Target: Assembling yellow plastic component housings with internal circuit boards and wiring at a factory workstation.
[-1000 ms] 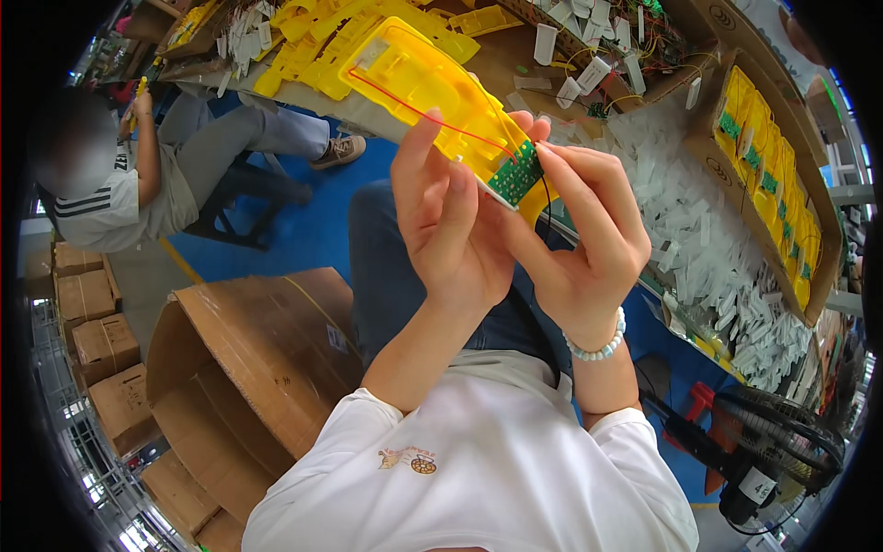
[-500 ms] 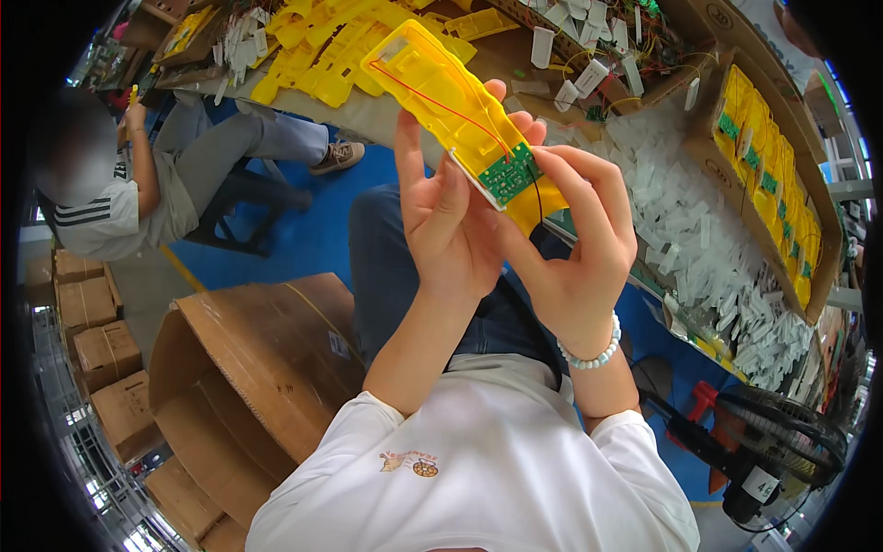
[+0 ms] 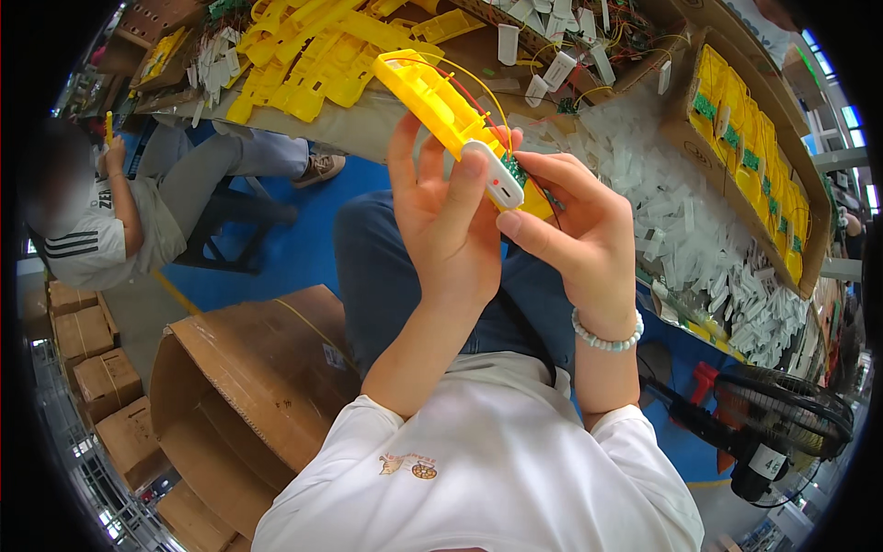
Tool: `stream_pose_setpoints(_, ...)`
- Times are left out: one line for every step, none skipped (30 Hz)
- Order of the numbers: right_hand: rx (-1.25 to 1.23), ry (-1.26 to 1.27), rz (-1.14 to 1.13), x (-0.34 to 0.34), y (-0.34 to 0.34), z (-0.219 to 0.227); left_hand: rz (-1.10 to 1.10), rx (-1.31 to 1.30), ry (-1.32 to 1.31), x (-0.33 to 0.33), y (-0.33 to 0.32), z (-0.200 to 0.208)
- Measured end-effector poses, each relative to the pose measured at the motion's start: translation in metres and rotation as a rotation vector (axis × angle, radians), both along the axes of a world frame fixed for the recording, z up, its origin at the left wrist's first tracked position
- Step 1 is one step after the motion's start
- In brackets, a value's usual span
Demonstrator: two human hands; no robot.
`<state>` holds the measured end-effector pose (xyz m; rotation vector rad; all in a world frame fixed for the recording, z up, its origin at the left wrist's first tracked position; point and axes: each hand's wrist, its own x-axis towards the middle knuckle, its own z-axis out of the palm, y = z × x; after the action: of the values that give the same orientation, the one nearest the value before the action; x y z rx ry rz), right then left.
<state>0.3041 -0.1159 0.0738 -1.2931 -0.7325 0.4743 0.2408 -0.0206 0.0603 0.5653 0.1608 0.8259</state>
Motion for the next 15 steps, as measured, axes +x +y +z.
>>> stream_pose_setpoints(0.022, 0.127, 0.044, -0.0002, -0.0007, -0.0007, 0.022, 0.017, 0.023, -0.0001, -0.0015, 0.0019)
stream_pose_setpoints(0.042, 0.204, 0.067, -0.0006, -0.0011, -0.0005, 0.048, 0.037, 0.042, 0.0011, -0.0019, 0.0031)
stream_pose_setpoints(0.042, 0.202, 0.070, 0.0003, -0.0012, -0.0002, 0.051, 0.038, 0.040, 0.0025, -0.0025, 0.0032)
stream_pose_setpoints(0.039, 0.282, 0.085, 0.0016, -0.0016, 0.0003, 0.072, 0.054, 0.052, 0.0041, -0.0029, 0.0031)
stream_pose_setpoints(0.033, 0.365, 0.098, 0.0009, -0.0029, 0.0003, 0.091, 0.068, 0.068, 0.0034, -0.0035, 0.0026)
stream_pose_setpoints(0.031, 0.367, 0.099, 0.0006, -0.0038, 0.0013, 0.092, 0.066, 0.070, 0.0023, -0.0035, 0.0020)
stream_pose_setpoints(0.023, 0.443, 0.126, 0.0005, -0.0044, 0.0032, 0.100, 0.106, 0.106, 0.0012, -0.0036, 0.0015)
stream_pose_setpoints(0.016, 0.515, 0.155, 0.0023, -0.0039, 0.0048, 0.109, 0.148, 0.137, 0.0024, -0.0028, 0.0019)
stream_pose_setpoints(0.017, 0.511, 0.157, 0.0030, -0.0034, 0.0037, 0.111, 0.149, 0.133, 0.0028, -0.0026, 0.0029)
stream_pose_setpoints(0.038, 0.540, 0.172, 0.0033, -0.0033, 0.0009, 0.129, 0.158, 0.151, 0.0029, -0.0029, 0.0042)
stream_pose_setpoints(0.057, 0.572, 0.188, 0.0022, -0.0035, -0.0014, 0.148, 0.166, 0.173, 0.0015, -0.0034, 0.0048)
stream_pose_setpoints(0.056, 0.570, 0.189, 0.0025, -0.0033, -0.0020, 0.150, 0.166, 0.171, 0.0014, -0.0028, 0.0046)
stream_pose_setpoints(0.072, 0.580, 0.202, 0.0034, -0.0030, -0.0024, 0.147, 0.182, 0.173, 0.0018, -0.0017, 0.0040)
stream_pose_setpoints(0.088, 0.589, 0.215, 0.0047, -0.0025, -0.0024, 0.143, 0.199, 0.174, 0.0026, -0.0006, 0.0039)
stream_pose_setpoints(0.088, 0.586, 0.216, 0.0037, -0.0026, -0.0023, 0.143, 0.199, 0.172, 0.0018, -0.0004, 0.0047)
